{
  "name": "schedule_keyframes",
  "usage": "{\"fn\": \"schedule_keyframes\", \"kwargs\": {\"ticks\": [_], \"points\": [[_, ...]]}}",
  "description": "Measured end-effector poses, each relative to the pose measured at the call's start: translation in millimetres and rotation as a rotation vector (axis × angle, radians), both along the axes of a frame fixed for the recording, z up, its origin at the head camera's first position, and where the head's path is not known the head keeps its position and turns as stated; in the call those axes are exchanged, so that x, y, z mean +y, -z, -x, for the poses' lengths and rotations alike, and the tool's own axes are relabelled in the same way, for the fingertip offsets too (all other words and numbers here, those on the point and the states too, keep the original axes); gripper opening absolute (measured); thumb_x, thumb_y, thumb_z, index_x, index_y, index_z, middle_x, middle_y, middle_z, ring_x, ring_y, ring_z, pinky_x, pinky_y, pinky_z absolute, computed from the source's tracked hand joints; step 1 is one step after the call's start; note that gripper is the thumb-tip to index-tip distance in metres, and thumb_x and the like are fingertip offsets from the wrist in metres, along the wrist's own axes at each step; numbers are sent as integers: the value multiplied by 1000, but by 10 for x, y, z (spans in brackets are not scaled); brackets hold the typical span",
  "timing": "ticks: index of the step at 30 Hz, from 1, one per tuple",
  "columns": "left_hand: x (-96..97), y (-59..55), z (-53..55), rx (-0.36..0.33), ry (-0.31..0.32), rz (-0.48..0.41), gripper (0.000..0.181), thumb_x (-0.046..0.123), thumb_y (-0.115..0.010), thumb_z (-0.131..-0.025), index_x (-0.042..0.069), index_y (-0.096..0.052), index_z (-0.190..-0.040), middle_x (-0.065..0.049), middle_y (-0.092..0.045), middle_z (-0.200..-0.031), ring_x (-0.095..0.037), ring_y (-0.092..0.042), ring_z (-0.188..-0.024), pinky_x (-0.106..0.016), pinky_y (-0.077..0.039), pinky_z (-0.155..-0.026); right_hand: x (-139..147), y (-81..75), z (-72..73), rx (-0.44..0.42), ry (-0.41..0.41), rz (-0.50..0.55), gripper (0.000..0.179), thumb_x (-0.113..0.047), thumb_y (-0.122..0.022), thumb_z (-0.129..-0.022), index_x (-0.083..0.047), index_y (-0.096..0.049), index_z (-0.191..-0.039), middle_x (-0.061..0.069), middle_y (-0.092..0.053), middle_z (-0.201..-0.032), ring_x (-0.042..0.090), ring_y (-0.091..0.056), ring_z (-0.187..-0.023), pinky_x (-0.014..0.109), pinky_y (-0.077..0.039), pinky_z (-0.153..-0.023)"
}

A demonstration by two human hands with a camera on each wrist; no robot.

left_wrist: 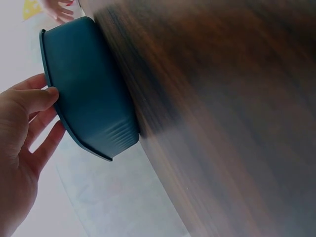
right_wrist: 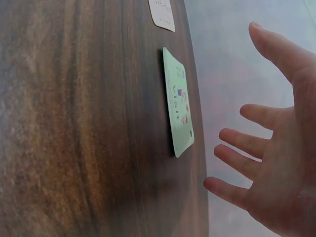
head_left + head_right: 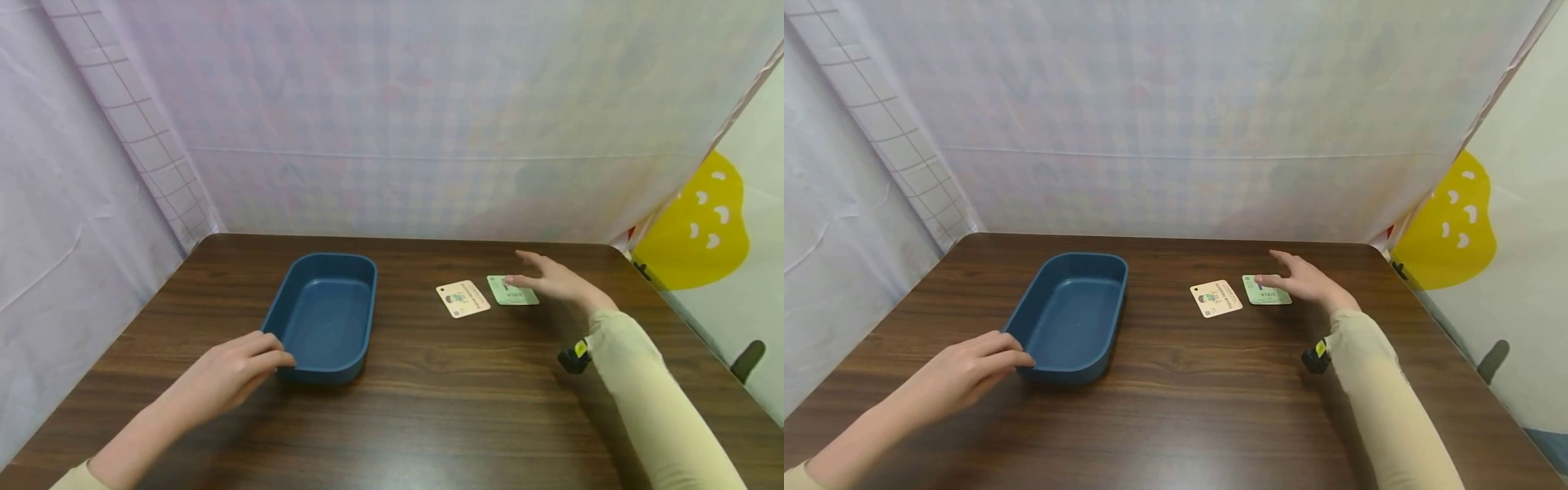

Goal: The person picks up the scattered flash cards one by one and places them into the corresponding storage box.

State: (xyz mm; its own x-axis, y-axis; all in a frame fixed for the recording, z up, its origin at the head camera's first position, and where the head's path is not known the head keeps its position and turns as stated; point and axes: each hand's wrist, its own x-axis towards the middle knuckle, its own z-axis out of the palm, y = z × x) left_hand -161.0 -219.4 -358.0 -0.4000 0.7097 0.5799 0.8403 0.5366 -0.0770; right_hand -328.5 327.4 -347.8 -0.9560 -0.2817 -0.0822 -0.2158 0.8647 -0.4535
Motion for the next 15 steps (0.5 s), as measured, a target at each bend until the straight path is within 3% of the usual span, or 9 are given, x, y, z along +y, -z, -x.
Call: {"fn": "schedule_keyframes", "kwargs": {"ticks": [15], "points": [[-8,5,-2,-25,-7,-1,45,33,-28,-106,21,-71,-105,13,-60,-97,-1,-55,-84,-11,-47,-71,17,104,60,-56,17,-27,96,-61,-51,-94,5,-17,-155,38,-26,-153,55,-29,-140,68,-30,-112]]}}
